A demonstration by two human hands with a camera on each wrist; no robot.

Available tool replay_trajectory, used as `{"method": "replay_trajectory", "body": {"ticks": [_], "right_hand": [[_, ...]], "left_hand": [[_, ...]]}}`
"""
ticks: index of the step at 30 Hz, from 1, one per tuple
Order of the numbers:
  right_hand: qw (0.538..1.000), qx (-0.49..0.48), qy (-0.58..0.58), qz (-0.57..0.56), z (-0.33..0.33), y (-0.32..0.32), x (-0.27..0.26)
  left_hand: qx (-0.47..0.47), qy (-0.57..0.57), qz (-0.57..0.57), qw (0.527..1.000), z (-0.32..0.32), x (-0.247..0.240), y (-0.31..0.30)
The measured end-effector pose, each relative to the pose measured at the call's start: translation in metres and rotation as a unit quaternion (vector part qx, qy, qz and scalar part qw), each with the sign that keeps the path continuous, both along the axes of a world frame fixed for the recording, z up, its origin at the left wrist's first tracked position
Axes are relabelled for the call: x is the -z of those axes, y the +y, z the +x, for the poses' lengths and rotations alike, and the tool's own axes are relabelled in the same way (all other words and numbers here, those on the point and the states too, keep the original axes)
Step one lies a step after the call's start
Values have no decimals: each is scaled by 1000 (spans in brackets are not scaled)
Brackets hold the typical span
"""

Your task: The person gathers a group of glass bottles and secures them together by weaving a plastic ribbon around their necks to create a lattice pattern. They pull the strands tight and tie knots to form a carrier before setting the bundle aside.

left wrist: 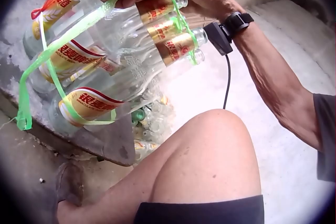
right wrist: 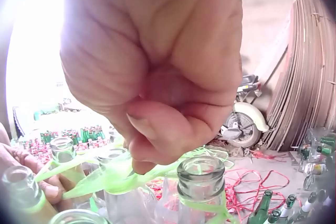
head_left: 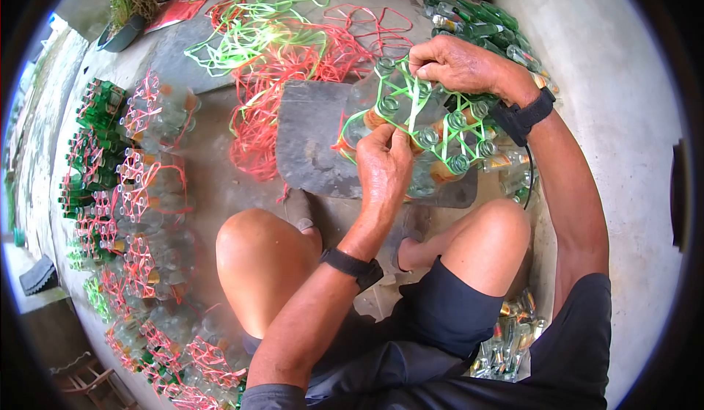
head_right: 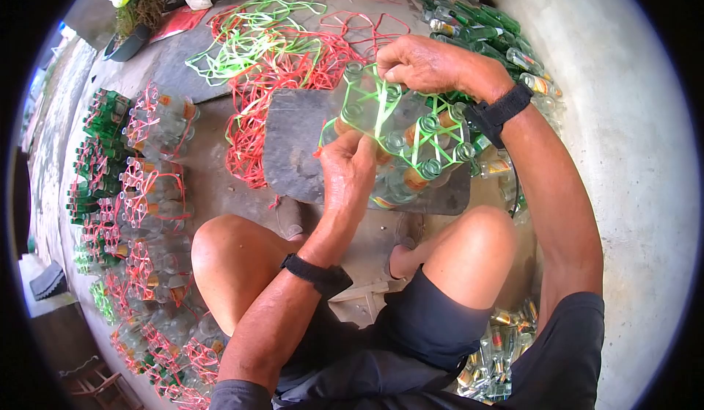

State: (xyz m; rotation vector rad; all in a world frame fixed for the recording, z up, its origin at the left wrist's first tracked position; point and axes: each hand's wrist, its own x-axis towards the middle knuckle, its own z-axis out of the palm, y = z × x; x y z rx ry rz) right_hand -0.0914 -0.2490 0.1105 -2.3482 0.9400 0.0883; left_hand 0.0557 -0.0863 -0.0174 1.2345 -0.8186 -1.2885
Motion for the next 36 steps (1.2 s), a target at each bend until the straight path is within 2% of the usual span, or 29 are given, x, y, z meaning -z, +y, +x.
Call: {"method": "replay_trajectory", "body": {"ticks": [10,12,15,18,26,33,36], "right_hand": [[999,-26,9,-44,3,-7,9],[989,-56,27,-134,1,-5,10],[983,-64,15,-172,-1,-1,11],[985,-39,-12,-166,-2,2,18],[991,-49,-3,-124,2,3,8],[998,-23,-13,-63,-3,1,13],[992,-55,-46,-100,-7,2,18]], "left_hand": [[9,-11,9,1000,2,-2,0],[7,-6,6,1000,2,-2,1],[4,-4,9,1000,3,-6,2],[-2,-5,12,1000,4,-8,3],[9,-70,-1,997,12,-5,4],[-1,-14,-9,1000,21,-22,10],[-3,-33,30,999,28,-24,12]]}}
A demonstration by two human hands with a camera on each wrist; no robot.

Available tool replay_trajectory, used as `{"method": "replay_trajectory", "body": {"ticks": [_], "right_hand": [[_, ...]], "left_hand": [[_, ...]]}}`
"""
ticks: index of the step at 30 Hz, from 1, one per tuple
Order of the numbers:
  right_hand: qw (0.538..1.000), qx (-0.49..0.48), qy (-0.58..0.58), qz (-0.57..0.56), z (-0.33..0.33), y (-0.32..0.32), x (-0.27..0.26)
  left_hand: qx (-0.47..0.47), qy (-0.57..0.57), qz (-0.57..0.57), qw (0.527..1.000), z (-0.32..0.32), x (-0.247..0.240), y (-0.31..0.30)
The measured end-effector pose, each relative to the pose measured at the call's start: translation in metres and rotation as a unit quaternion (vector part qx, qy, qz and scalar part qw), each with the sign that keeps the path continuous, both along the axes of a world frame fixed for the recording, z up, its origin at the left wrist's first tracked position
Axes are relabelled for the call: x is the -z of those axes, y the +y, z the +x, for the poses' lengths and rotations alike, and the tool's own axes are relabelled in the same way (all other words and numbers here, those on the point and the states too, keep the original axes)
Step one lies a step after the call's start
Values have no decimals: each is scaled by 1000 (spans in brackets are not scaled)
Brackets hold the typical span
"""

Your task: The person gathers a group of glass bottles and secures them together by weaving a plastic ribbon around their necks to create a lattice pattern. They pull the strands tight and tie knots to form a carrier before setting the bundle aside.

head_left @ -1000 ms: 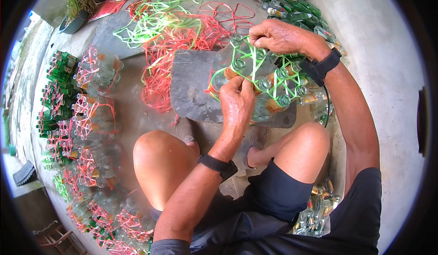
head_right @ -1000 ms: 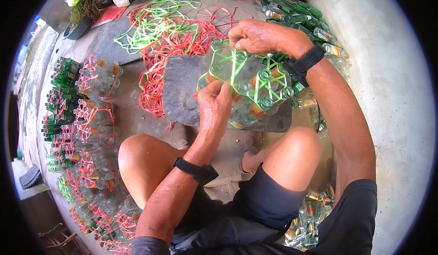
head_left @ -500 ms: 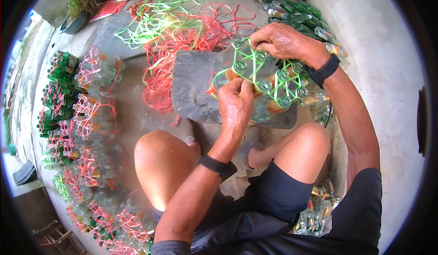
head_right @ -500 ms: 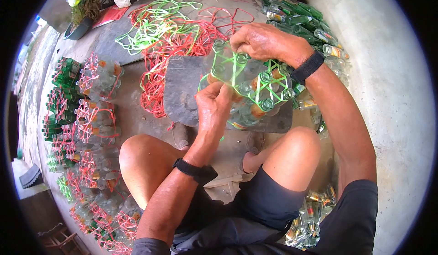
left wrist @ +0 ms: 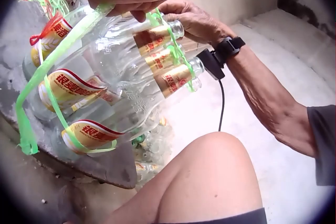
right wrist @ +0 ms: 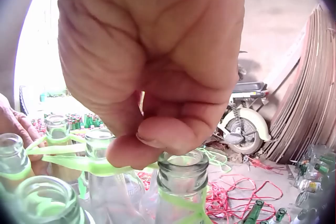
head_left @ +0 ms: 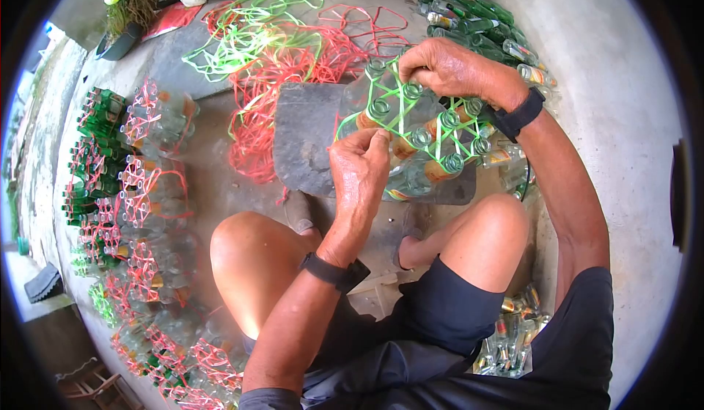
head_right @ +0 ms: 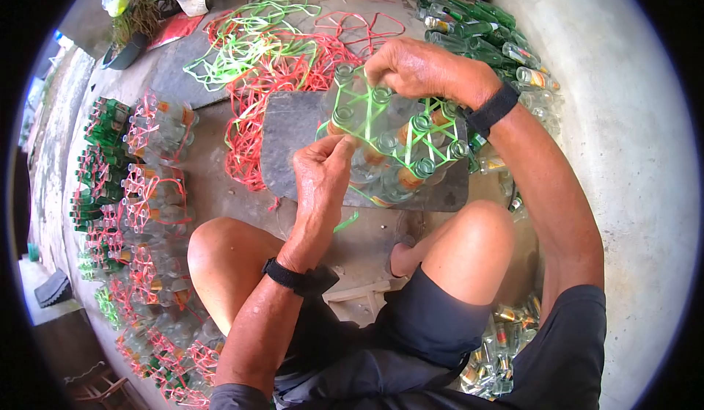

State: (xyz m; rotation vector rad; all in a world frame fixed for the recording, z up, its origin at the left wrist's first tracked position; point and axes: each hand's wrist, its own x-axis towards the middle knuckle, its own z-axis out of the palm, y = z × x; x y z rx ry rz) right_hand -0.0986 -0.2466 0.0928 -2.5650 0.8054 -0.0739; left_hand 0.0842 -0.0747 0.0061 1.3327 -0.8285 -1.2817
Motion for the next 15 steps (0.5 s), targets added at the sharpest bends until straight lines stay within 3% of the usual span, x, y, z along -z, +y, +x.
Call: {"method": "replay_trajectory", "body": {"ticks": [4,6,7,9,13,15], "right_hand": [[996,20,-38,-83,-7,25,2],[971,78,-77,-211,-9,54,-4],[971,78,-77,-211,-6,70,-9],[986,131,-50,-92,3,107,-18],[971,184,30,-152,11,145,2],[970,177,-10,-168,10,149,15]], "left_hand": [[13,-12,8,1000,1,2,3],[6,-21,-3,1000,0,4,2],[6,-21,-3,1000,1,4,1],[8,-28,-6,1000,3,2,0],[5,-9,-25,1000,4,2,0],[16,-30,-3,999,7,1,1]]}}
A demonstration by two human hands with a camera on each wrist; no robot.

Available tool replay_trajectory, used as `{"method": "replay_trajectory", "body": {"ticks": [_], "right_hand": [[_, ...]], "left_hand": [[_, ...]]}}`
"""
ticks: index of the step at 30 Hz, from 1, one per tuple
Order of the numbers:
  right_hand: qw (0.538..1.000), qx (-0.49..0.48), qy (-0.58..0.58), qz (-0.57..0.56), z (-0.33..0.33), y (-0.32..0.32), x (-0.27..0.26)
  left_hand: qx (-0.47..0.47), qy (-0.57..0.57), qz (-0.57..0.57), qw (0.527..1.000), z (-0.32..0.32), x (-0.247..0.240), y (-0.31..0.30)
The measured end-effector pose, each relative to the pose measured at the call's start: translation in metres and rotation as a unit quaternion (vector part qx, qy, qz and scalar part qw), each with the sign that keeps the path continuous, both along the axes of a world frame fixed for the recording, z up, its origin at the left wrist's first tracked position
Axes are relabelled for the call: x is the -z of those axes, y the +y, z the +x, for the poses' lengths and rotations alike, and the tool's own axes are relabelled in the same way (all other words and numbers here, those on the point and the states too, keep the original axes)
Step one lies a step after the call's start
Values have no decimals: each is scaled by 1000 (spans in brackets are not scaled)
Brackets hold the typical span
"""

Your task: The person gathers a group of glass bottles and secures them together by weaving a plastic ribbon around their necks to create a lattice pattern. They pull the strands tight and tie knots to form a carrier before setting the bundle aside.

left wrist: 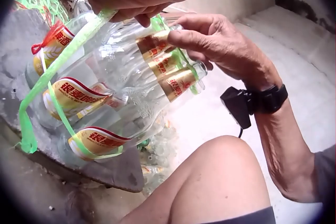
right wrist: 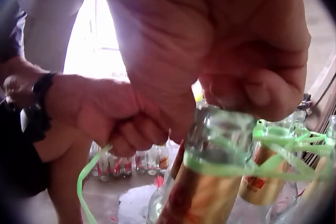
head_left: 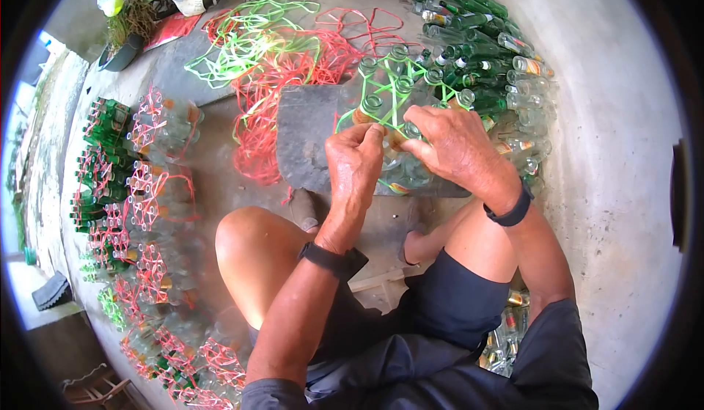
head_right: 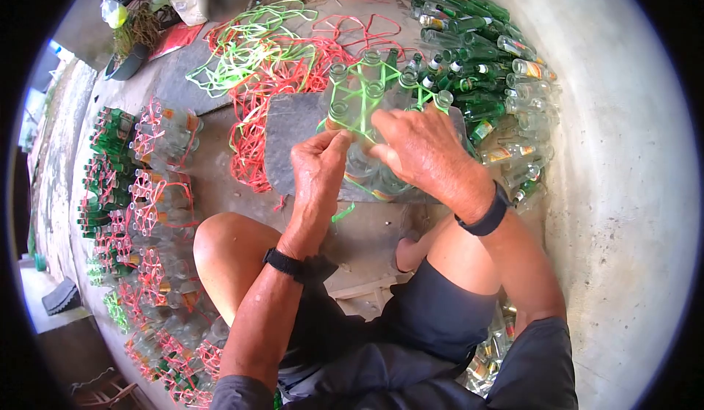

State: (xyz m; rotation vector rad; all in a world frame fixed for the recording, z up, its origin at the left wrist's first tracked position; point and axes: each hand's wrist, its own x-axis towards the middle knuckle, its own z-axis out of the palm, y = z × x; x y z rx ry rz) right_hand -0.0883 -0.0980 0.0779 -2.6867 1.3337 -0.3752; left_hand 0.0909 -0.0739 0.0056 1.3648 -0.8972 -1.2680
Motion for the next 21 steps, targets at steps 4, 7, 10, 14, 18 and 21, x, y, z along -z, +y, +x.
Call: {"method": "replay_trajectory", "body": {"ticks": [4,7,10,14,18,21], "right_hand": [[999,43,15,-13,2,7,4],[1000,16,3,-18,-1,2,4],[1000,-9,9,-15,-2,1,1],[998,-50,36,-10,-7,-7,1],[994,-84,68,-26,-13,-11,-2],[986,-127,104,-40,-19,-12,-8]], "left_hand": [[-3,-37,-43,998,2,0,-3],[-11,-119,-90,989,5,-1,-4],[-14,-112,-102,988,6,0,-1],[6,-133,-114,985,10,-2,5],[22,-135,-102,985,12,-5,16],[20,-98,-97,990,8,-7,27]]}}
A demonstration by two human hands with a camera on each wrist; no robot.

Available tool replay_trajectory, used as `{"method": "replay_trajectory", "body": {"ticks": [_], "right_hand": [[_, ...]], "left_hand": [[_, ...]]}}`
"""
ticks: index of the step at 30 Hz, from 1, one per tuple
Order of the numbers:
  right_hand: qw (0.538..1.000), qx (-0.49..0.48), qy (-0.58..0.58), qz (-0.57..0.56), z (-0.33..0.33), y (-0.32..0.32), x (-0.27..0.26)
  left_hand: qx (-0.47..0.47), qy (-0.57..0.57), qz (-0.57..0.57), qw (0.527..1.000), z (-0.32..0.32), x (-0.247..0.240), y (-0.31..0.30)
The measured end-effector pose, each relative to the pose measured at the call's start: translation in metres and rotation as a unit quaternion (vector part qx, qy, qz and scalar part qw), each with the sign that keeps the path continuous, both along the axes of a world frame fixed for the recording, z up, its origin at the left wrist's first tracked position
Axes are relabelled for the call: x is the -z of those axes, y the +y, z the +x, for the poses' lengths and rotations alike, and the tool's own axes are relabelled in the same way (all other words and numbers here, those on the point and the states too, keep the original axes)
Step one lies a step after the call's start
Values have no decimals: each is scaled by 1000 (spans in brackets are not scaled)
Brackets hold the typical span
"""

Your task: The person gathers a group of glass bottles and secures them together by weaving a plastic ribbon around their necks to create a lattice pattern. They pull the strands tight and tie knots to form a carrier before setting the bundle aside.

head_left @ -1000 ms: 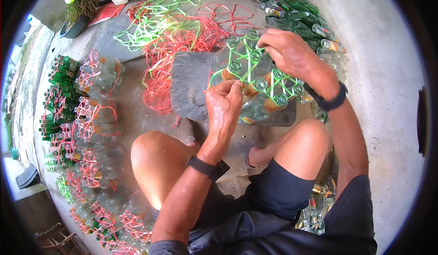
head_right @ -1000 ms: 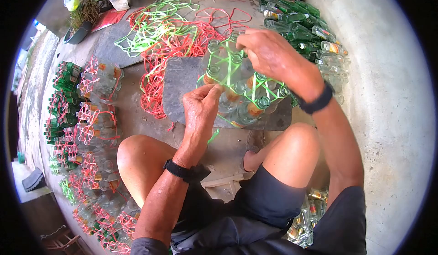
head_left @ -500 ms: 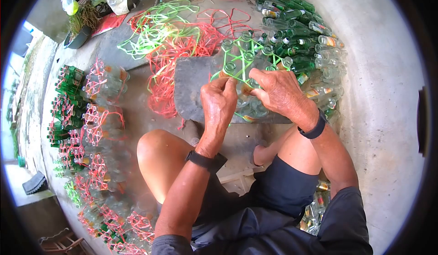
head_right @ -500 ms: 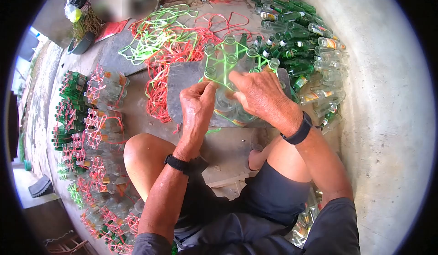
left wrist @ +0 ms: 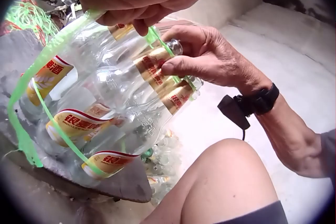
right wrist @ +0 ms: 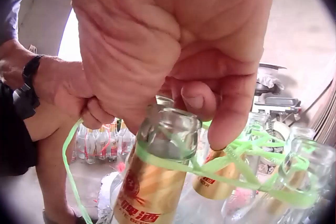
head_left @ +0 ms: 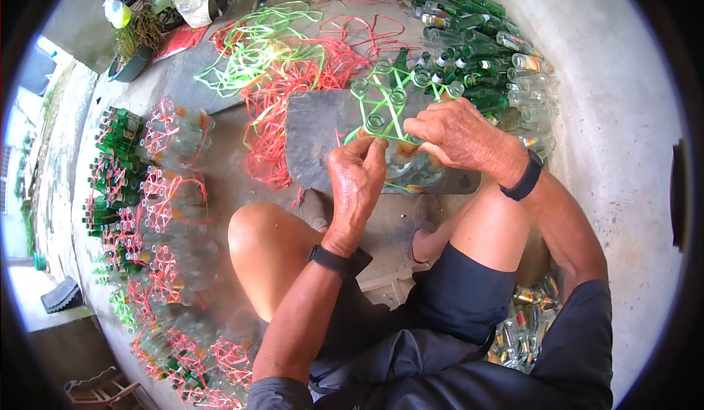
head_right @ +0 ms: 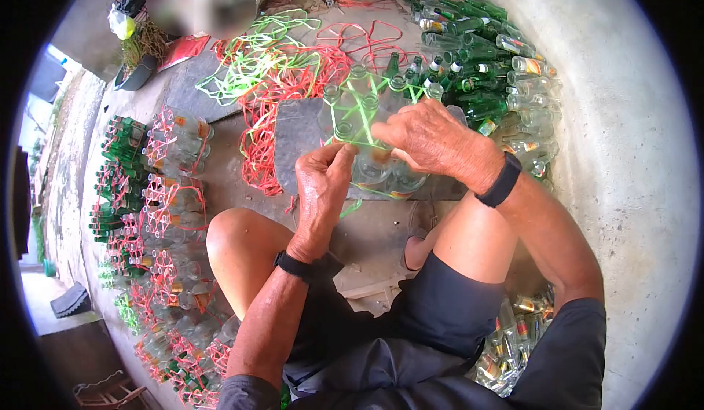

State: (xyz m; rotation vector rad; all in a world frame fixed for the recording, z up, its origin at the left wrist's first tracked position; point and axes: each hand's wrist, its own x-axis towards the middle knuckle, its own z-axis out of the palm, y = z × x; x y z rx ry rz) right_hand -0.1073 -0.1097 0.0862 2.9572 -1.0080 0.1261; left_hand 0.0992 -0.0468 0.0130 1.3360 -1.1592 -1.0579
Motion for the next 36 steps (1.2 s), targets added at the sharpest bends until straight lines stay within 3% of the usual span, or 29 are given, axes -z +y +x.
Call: {"method": "replay_trajectory", "body": {"ticks": [3,12,18,24,26,27,29,31,33,34,36], "right_hand": [[999,-26,37,-20,-7,1,-4],[999,-22,0,-27,-20,8,1],[994,34,-102,13,-15,23,-2],[976,117,-167,-73,9,64,-13],[947,158,-263,100,15,75,12],[946,159,-265,99,21,78,21],[888,182,-381,182,33,81,37],[873,226,-377,213,40,79,55],[808,254,-452,280,50,75,62],[808,253,-453,279,55,75,61],[680,300,-519,421,61,77,56]], "left_hand": [[14,0,15,1000,-6,2,9],[21,12,-6,1000,-19,8,19],[27,24,27,999,-14,0,19],[34,9,12,999,-12,0,21],[39,-7,6,999,-11,-3,23],[39,-30,2,999,-10,-6,25],[41,-56,-3,998,-8,-7,28],[38,-57,-14,998,-7,-4,32],[38,-46,-12,998,-8,-8,39],[37,-32,-8,999,-8,-11,44],[38,-39,2,999,-7,-22,52]]}}
